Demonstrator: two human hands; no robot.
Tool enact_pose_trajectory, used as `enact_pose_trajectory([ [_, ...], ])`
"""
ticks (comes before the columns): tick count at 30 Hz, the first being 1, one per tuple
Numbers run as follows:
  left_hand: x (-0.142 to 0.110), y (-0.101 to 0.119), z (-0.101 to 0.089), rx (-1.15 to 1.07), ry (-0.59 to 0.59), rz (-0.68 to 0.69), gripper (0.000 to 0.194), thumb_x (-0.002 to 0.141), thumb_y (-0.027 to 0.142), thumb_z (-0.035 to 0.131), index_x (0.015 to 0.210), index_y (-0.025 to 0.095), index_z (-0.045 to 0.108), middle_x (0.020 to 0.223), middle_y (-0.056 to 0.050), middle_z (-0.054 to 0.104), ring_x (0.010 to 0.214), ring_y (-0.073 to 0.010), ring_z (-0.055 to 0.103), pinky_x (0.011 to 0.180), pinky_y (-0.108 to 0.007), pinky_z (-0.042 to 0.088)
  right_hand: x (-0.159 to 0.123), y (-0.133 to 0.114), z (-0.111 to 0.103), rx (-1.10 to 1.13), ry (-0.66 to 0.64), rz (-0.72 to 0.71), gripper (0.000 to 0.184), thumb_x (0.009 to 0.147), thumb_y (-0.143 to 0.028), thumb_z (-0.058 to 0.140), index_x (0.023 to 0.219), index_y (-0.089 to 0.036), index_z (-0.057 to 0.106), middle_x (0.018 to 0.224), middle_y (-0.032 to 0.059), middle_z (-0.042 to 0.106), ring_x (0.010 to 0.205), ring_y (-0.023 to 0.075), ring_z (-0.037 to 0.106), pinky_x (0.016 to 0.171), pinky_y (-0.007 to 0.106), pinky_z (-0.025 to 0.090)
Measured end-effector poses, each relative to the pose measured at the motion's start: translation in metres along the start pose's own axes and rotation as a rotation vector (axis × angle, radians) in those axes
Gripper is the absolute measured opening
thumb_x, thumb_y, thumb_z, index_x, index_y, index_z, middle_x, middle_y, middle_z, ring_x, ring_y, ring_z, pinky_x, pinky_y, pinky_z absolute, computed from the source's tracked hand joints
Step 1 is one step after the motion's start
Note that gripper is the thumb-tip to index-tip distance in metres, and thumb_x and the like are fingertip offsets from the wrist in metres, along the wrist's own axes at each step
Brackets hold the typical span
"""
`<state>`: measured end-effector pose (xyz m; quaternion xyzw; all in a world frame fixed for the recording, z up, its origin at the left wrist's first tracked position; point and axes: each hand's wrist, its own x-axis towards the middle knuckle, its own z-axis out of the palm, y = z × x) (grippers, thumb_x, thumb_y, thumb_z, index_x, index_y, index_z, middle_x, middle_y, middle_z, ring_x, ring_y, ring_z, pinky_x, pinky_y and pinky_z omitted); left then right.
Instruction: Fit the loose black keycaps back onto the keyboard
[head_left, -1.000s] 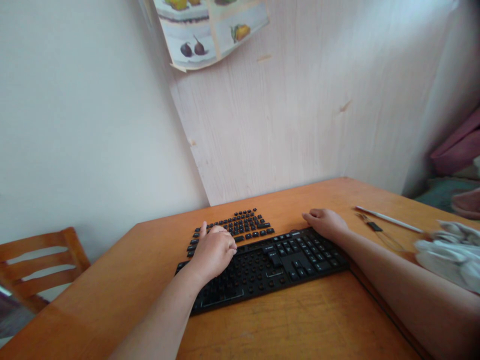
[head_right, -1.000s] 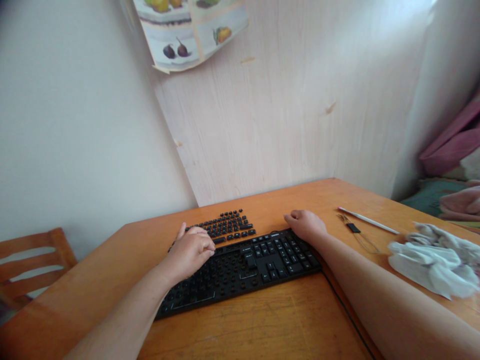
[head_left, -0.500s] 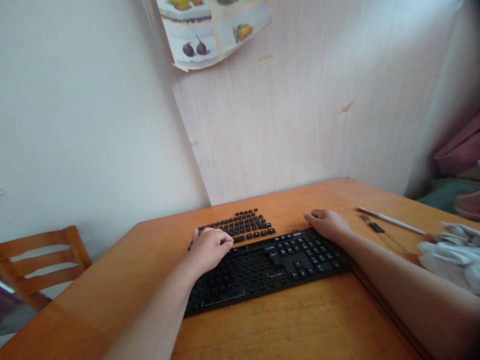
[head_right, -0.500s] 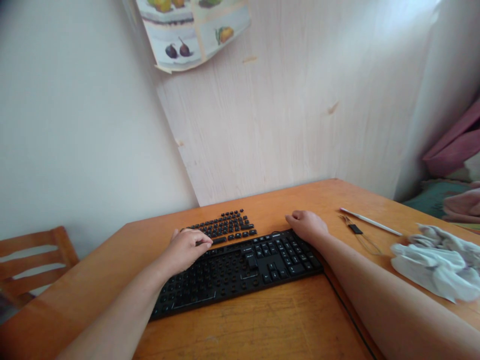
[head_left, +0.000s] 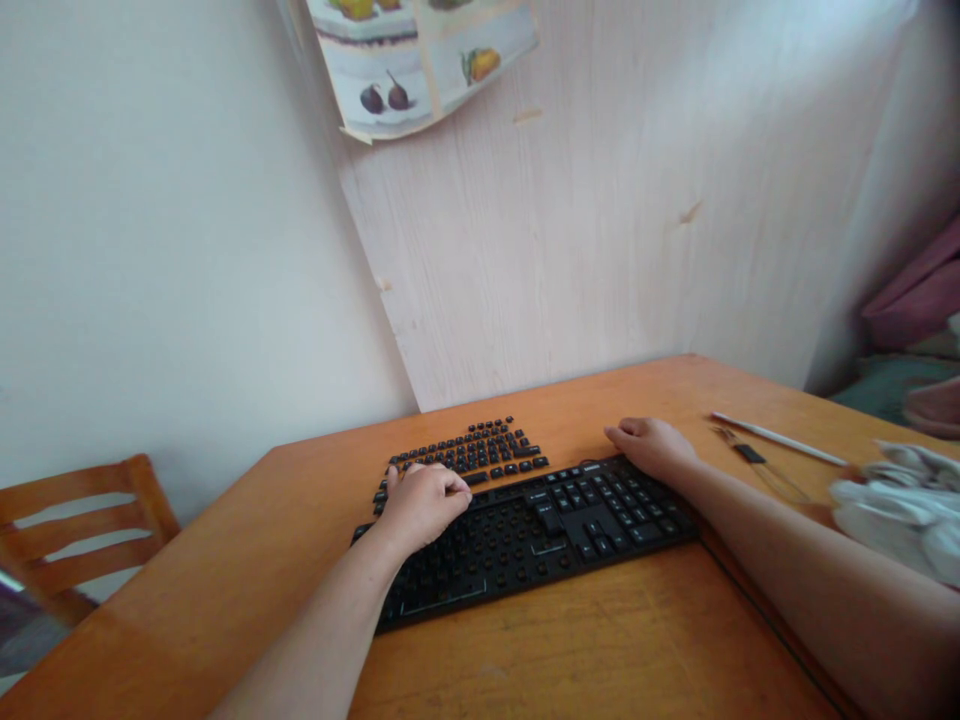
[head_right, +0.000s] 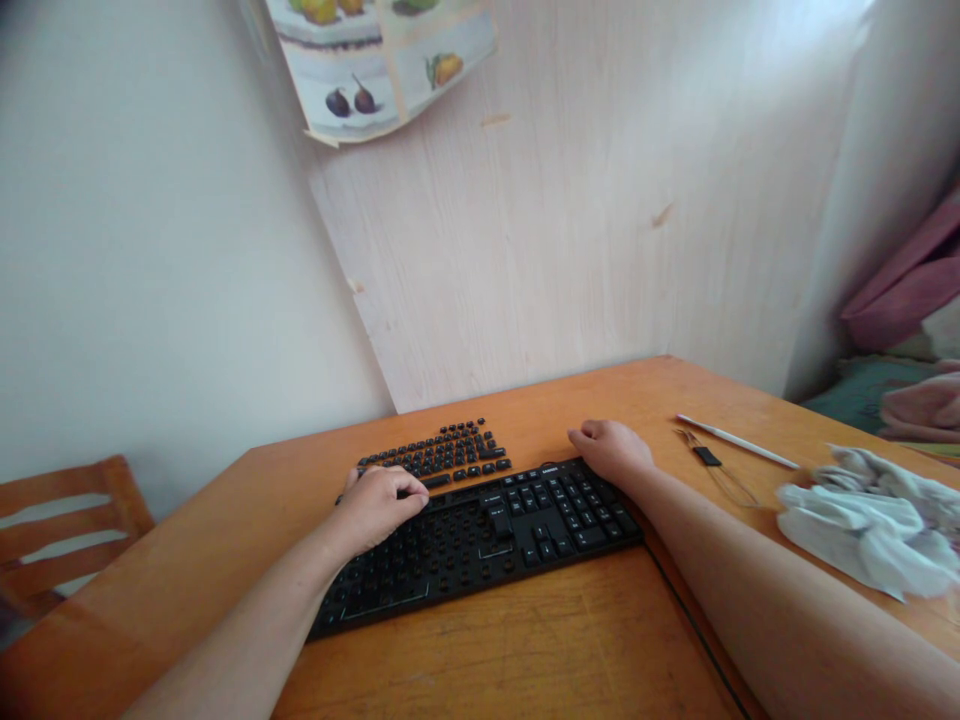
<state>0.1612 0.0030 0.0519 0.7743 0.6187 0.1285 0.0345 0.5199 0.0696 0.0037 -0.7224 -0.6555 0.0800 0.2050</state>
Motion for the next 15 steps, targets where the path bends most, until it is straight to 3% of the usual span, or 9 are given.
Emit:
enact_pose_trajectory([
  [15,0.0026,-0.0056,0.0026,0.01,0.018,-0.012,0.015,0.077,0.041,0.062,0.079,0.035,0.075,0.1,0.0,0.074,0.107,-0.0304,0.058,0.105,-0.059,0.021,0.0002,0.0002,-0.0003,-0.005,-0.008,0.004,0.045,0.088,-0.055,0.036,0.069,-0.023,0.062,0.076,0.0063,0.065,0.071,0.0199,0.058,0.056,0.028,0.03],
])
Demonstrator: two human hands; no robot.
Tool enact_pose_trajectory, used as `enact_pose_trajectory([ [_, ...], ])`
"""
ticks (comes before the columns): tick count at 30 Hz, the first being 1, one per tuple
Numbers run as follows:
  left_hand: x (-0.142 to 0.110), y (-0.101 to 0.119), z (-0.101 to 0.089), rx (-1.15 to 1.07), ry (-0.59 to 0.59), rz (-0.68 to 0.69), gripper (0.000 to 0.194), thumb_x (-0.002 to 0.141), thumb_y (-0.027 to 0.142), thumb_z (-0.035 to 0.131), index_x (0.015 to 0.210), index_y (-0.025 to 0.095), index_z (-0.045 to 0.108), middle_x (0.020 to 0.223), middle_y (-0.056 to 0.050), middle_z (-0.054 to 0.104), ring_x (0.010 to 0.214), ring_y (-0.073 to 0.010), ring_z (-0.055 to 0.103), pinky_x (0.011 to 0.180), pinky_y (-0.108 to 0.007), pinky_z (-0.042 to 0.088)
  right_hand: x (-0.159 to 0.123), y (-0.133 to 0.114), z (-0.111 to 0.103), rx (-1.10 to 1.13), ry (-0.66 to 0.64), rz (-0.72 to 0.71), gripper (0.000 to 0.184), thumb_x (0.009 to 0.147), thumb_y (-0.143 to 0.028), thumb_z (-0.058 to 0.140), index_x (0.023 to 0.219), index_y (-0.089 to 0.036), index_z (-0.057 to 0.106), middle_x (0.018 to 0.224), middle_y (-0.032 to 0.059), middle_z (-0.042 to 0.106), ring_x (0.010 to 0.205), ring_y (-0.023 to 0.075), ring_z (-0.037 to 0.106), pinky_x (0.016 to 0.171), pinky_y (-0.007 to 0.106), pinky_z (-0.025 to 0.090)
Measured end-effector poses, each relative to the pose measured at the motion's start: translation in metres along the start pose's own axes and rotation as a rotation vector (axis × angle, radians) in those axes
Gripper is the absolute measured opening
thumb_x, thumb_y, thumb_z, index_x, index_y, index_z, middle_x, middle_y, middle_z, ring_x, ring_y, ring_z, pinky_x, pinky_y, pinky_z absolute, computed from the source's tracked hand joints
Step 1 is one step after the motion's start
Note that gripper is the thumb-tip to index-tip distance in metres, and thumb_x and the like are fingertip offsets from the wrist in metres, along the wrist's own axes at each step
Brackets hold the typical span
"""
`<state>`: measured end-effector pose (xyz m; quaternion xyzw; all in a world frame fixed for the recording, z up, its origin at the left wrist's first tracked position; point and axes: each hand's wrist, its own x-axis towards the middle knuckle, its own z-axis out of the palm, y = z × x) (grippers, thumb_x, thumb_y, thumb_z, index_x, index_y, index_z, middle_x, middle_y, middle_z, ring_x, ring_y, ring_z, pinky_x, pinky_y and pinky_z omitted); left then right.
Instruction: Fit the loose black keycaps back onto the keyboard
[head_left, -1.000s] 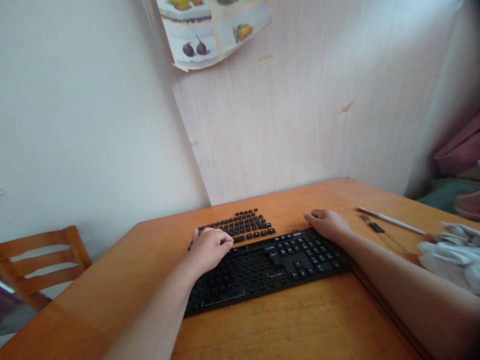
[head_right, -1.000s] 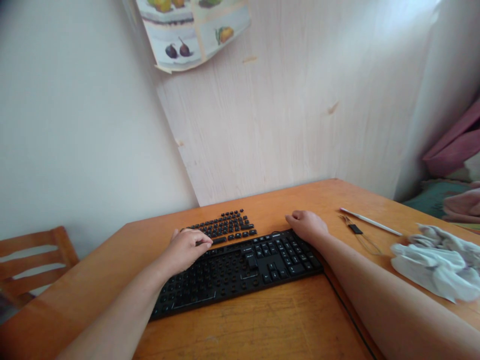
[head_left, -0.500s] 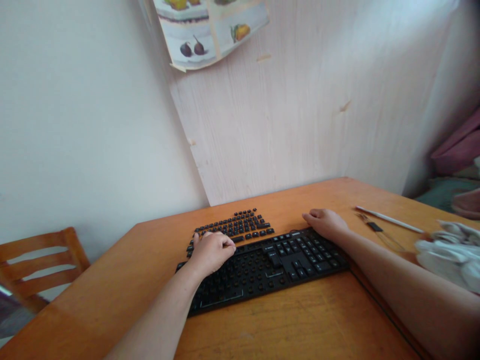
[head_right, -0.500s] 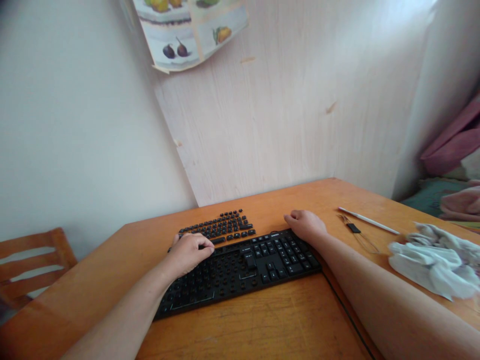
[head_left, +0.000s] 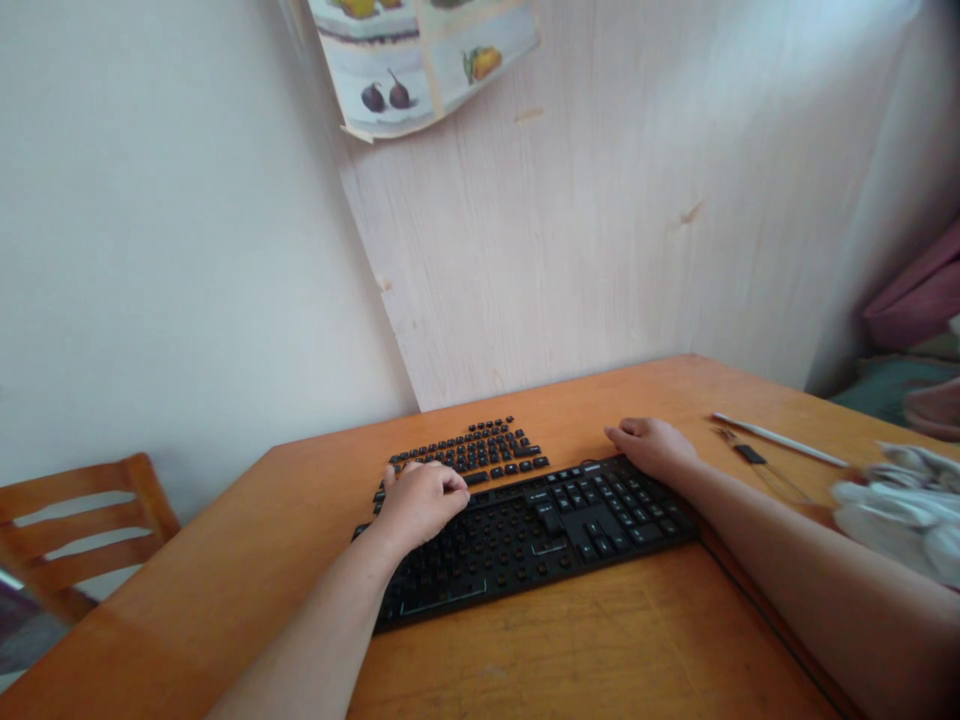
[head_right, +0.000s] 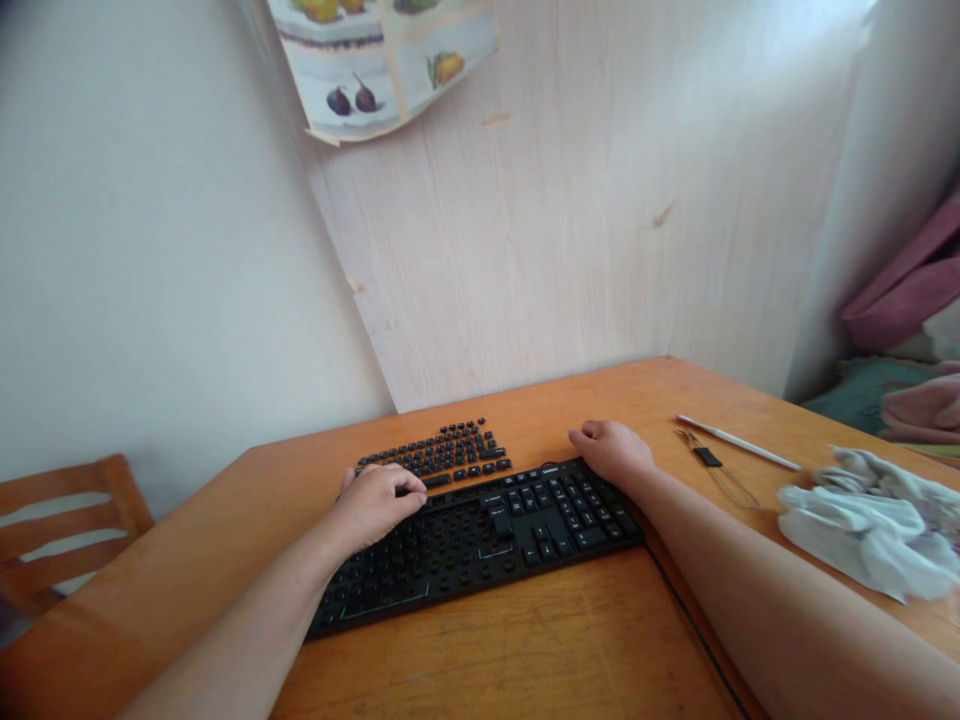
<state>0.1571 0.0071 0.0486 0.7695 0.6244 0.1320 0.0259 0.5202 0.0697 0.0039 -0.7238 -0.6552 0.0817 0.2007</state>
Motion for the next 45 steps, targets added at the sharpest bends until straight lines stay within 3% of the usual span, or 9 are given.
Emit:
enact_pose_trajectory([
  [6,0.001,0.0,-0.004,-0.034,0.014,-0.015,0.021,0.08,0.046,0.059,0.081,0.032,0.075,0.097,0.0,0.075,0.103,-0.0275,0.062,0.102,-0.049,0.032,0.0,-0.001,-0.001,0.004,0.001,-0.002,0.044,0.088,-0.053,0.037,0.068,-0.022,0.061,0.075,0.0061,0.064,0.071,0.0193,0.057,0.055,0.028,0.03],
  [13,0.008,-0.009,-0.025,-0.175,0.079,-0.102,0.038,0.082,0.056,0.054,0.095,0.027,0.074,0.094,-0.002,0.076,0.095,-0.023,0.066,0.088,-0.033,0.045,-0.001,-0.002,0.0,0.035,-0.005,0.004,0.044,0.088,-0.053,0.038,0.066,-0.021,0.059,0.072,0.005,0.063,0.069,0.0176,0.056,0.055,0.027,0.028],
  [21,0.055,-0.043,-0.04,-0.134,0.14,-0.12,0.036,0.081,0.054,0.055,0.094,0.025,0.073,0.086,-0.001,0.075,0.083,-0.021,0.067,0.077,-0.03,0.047,0.0,-0.002,0.001,0.047,0.011,0.009,0.045,0.088,-0.055,0.039,0.066,-0.021,0.059,0.073,0.0056,0.064,0.07,0.0183,0.057,0.055,0.027,0.028],
  [26,0.096,-0.052,-0.023,-0.044,0.061,-0.047,0.03,0.083,0.043,0.054,0.095,0.022,0.072,0.09,-0.003,0.075,0.082,-0.0197,0.067,0.069,-0.028,0.046,-0.001,-0.003,0.002,0.051,0.019,0.013,0.046,0.088,-0.056,0.038,0.066,-0.022,0.059,0.073,0.0058,0.064,0.071,0.0197,0.058,0.055,0.027,0.029],
  [34,0.147,-0.053,0.018,0.009,0.003,0.005,0.018,0.081,0.03,0.058,0.087,0.022,0.073,0.091,-0.003,0.075,0.086,-0.0182,0.067,0.074,-0.026,0.046,-0.001,-0.003,0.002,0.062,0.013,0.021,0.045,0.088,-0.054,0.038,0.065,-0.022,0.058,0.069,0.0046,0.062,0.068,0.0182,0.056,0.056,0.027,0.028],
  [45,0.179,-0.046,0.032,0.092,-0.048,0.021,0.015,0.076,0.034,0.066,0.086,0.028,0.075,0.096,-0.002,0.075,0.097,-0.0197,0.065,0.084,-0.028,0.047,0.0,-0.003,0.003,0.056,0.013,0.044,0.045,0.089,-0.055,0.039,0.065,-0.022,0.058,0.071,0.0047,0.063,0.068,0.0181,0.056,0.055,0.027,0.026],
])
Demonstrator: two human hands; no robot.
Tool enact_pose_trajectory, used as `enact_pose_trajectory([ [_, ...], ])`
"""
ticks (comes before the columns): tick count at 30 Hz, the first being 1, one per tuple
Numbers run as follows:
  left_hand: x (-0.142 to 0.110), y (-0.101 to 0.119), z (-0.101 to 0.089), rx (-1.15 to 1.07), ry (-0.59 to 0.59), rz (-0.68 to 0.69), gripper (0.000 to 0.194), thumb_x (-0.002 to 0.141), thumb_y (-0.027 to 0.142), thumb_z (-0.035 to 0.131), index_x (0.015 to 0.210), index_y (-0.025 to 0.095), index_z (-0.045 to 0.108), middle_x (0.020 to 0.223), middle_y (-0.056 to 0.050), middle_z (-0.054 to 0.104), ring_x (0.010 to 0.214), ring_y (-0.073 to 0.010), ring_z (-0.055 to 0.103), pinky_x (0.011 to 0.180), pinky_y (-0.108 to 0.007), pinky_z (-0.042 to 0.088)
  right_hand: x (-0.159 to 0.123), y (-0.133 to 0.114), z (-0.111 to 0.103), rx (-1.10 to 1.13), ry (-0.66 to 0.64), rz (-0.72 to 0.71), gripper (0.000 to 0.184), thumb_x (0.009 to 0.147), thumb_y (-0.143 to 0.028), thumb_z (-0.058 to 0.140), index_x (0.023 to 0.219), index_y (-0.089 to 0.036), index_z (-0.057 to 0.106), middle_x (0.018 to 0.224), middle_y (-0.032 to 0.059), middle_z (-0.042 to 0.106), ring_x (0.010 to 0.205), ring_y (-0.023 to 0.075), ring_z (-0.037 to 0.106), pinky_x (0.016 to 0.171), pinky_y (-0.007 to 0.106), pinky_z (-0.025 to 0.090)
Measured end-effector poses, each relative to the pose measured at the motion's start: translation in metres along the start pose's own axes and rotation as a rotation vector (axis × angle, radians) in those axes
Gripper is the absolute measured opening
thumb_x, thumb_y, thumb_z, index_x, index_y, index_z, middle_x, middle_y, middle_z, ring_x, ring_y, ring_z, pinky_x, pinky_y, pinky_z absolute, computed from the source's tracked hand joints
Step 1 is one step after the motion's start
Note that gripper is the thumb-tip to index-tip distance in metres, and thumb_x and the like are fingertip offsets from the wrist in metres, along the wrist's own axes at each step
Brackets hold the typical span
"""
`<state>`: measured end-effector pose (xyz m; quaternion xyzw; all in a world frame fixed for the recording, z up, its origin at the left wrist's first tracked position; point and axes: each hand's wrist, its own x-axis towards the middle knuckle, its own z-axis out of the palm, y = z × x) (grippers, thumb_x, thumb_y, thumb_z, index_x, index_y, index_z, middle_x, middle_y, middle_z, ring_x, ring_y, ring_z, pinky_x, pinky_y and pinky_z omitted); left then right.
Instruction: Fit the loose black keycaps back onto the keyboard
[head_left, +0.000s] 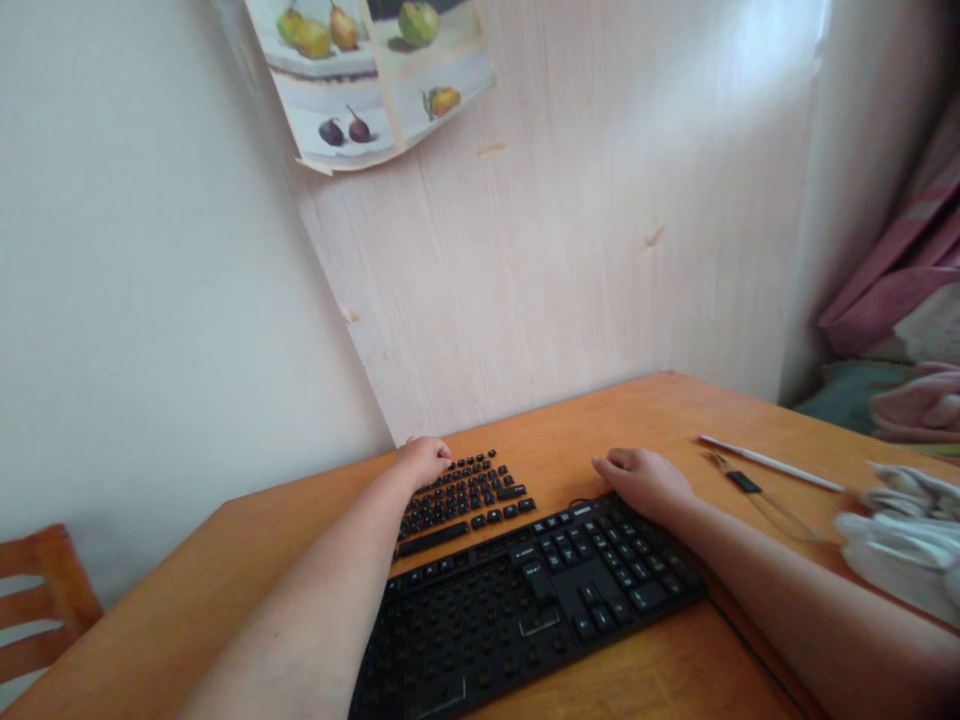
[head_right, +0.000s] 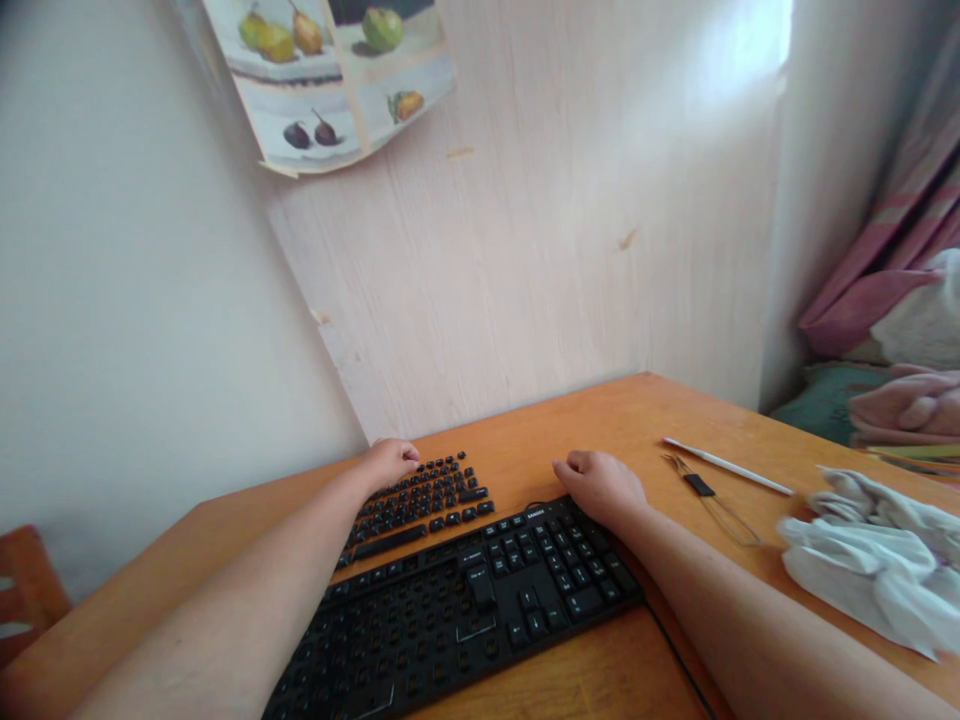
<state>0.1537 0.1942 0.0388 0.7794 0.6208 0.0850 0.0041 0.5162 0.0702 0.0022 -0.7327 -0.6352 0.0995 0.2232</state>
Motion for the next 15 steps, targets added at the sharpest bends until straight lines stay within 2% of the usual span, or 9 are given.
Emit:
enact_pose_trajectory([
  [15,-0.006,0.016,-0.006,0.102,-0.02,-0.013,0.013,0.076,0.036,0.066,0.082,0.032,0.076,0.096,-0.003,0.075,0.106,-0.0275,0.059,0.099,-0.045,0.038,-0.002,0.001,0.001,0.006,0.028,-0.018,0.047,0.089,-0.057,0.036,0.063,-0.022,0.055,0.066,0.0036,0.06,0.066,0.0173,0.054,0.055,0.027,0.026],
])
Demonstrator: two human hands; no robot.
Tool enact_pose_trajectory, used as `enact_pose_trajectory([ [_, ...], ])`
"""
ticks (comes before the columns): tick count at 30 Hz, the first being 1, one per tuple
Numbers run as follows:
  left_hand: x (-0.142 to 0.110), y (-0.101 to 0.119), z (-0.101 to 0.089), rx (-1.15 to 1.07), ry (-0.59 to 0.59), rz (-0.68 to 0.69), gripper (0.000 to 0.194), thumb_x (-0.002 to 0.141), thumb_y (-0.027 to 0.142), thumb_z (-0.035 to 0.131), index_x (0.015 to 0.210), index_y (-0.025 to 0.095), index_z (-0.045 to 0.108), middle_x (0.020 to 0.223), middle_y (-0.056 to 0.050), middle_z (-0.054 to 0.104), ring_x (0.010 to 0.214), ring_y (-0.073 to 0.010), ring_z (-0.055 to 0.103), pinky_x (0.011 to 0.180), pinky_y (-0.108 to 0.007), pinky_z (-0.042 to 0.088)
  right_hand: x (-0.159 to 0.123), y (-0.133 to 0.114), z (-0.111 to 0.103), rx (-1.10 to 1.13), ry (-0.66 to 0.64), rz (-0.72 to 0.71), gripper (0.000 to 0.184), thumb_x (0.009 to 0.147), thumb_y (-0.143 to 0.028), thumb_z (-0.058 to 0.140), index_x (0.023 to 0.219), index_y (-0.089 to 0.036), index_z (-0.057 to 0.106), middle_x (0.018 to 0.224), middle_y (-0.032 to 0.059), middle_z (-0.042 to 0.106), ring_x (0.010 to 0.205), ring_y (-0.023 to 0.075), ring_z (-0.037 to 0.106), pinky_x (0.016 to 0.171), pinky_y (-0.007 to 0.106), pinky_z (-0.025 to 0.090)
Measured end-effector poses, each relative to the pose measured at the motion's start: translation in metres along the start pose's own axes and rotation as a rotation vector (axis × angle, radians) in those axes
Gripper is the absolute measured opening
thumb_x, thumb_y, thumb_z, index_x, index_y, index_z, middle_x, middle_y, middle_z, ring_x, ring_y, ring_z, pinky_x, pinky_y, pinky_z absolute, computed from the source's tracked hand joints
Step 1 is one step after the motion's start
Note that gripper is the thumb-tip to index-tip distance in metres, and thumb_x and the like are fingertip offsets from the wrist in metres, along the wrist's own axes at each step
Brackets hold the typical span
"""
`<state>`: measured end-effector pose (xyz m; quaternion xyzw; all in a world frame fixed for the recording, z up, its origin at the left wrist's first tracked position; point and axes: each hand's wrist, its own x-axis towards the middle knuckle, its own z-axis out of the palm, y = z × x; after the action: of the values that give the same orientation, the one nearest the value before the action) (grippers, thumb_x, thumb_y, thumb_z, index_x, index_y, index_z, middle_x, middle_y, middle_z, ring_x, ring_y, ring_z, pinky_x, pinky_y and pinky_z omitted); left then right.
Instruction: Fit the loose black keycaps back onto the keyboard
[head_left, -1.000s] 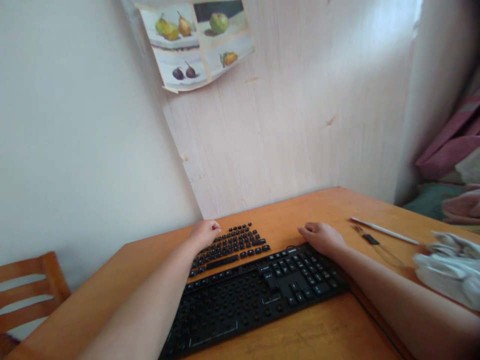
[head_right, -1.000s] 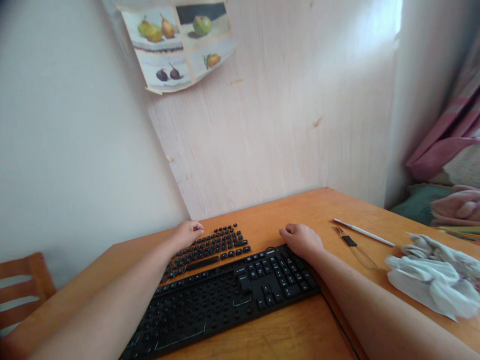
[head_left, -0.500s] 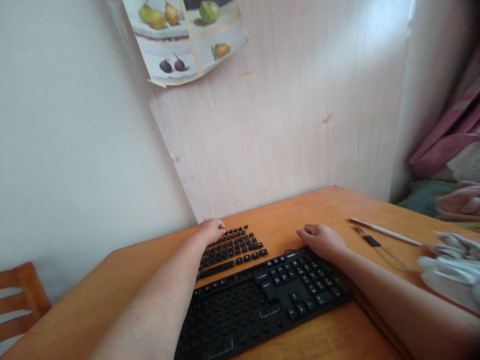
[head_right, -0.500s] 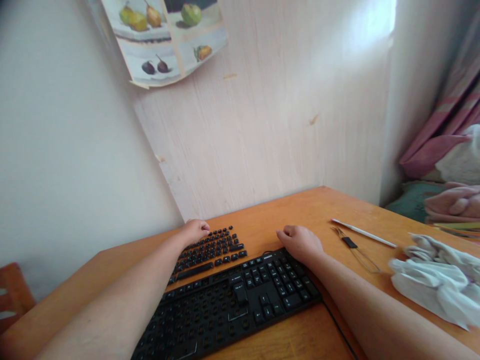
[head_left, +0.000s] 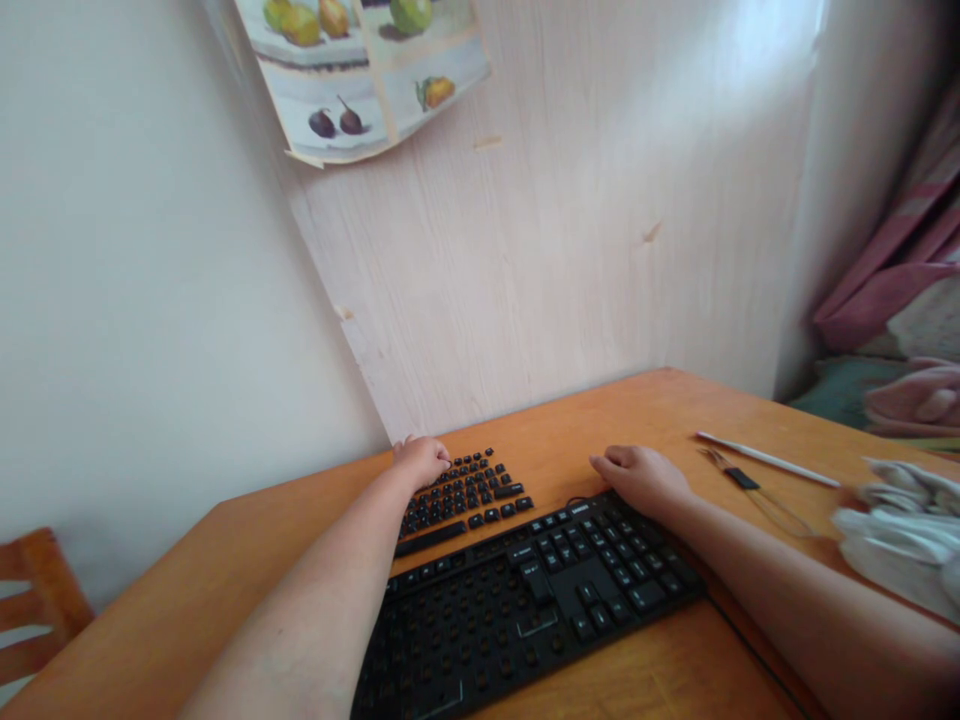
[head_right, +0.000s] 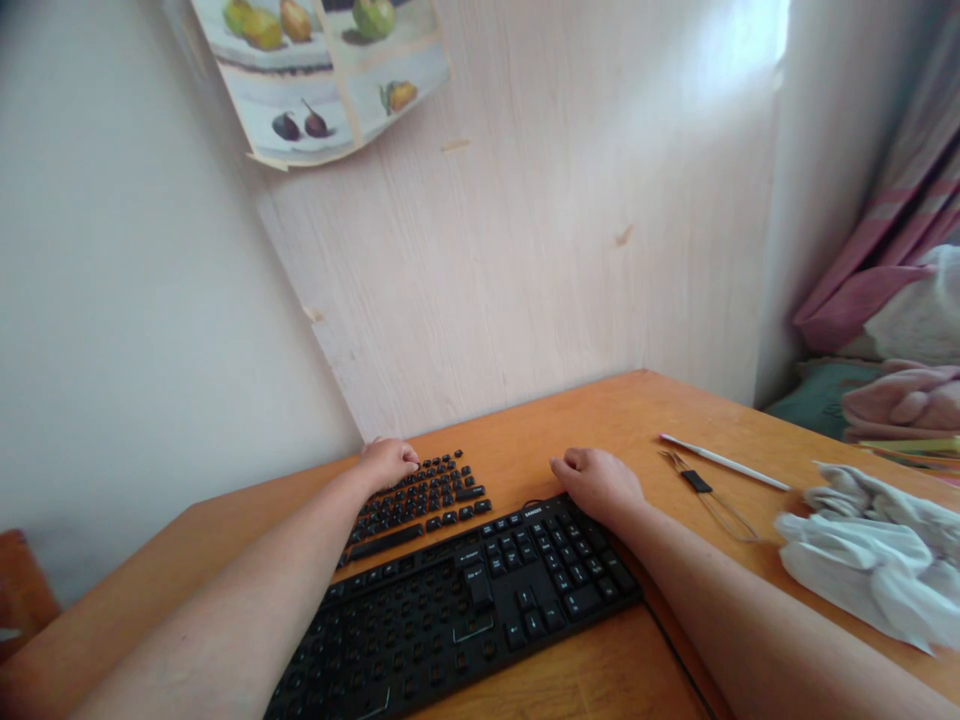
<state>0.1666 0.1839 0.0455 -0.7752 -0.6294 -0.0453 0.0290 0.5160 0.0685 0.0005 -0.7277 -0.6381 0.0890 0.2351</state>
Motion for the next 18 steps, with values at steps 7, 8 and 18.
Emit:
enact_pose_trajectory([
  [7,-0.007,-0.001,-0.008,0.002,0.072,-0.007,0.016,0.08,0.034,0.062,0.08,0.029,0.076,0.092,-0.005,0.074,0.105,-0.0284,0.058,0.099,-0.046,0.037,0.001,0.0,-0.002,-0.008,-0.007,0.008,0.048,0.088,-0.058,0.038,0.063,-0.022,0.057,0.068,0.0044,0.062,0.065,0.0173,0.055,0.053,0.028,0.025],
  [8,-0.009,-0.002,-0.011,0.002,0.088,-0.005,0.017,0.08,0.034,0.061,0.08,0.028,0.077,0.093,-0.005,0.074,0.105,-0.0282,0.058,0.099,-0.045,0.037,0.002,0.0,-0.002,-0.009,-0.006,0.006,0.049,0.088,-0.058,0.038,0.063,-0.022,0.057,0.068,0.0044,0.062,0.065,0.0173,0.055,0.053,0.028,0.025],
  [18,-0.085,0.019,-0.048,-0.092,0.246,0.21,0.018,0.083,0.037,0.06,0.083,0.027,0.076,0.096,-0.002,0.073,0.098,-0.0244,0.059,0.093,-0.04,0.041,0.003,0.0,-0.002,-0.022,-0.026,0.016,0.047,0.087,-0.058,0.037,0.066,-0.023,0.061,0.072,0.0049,0.063,0.069,0.0188,0.055,0.056,0.028,0.027],
])
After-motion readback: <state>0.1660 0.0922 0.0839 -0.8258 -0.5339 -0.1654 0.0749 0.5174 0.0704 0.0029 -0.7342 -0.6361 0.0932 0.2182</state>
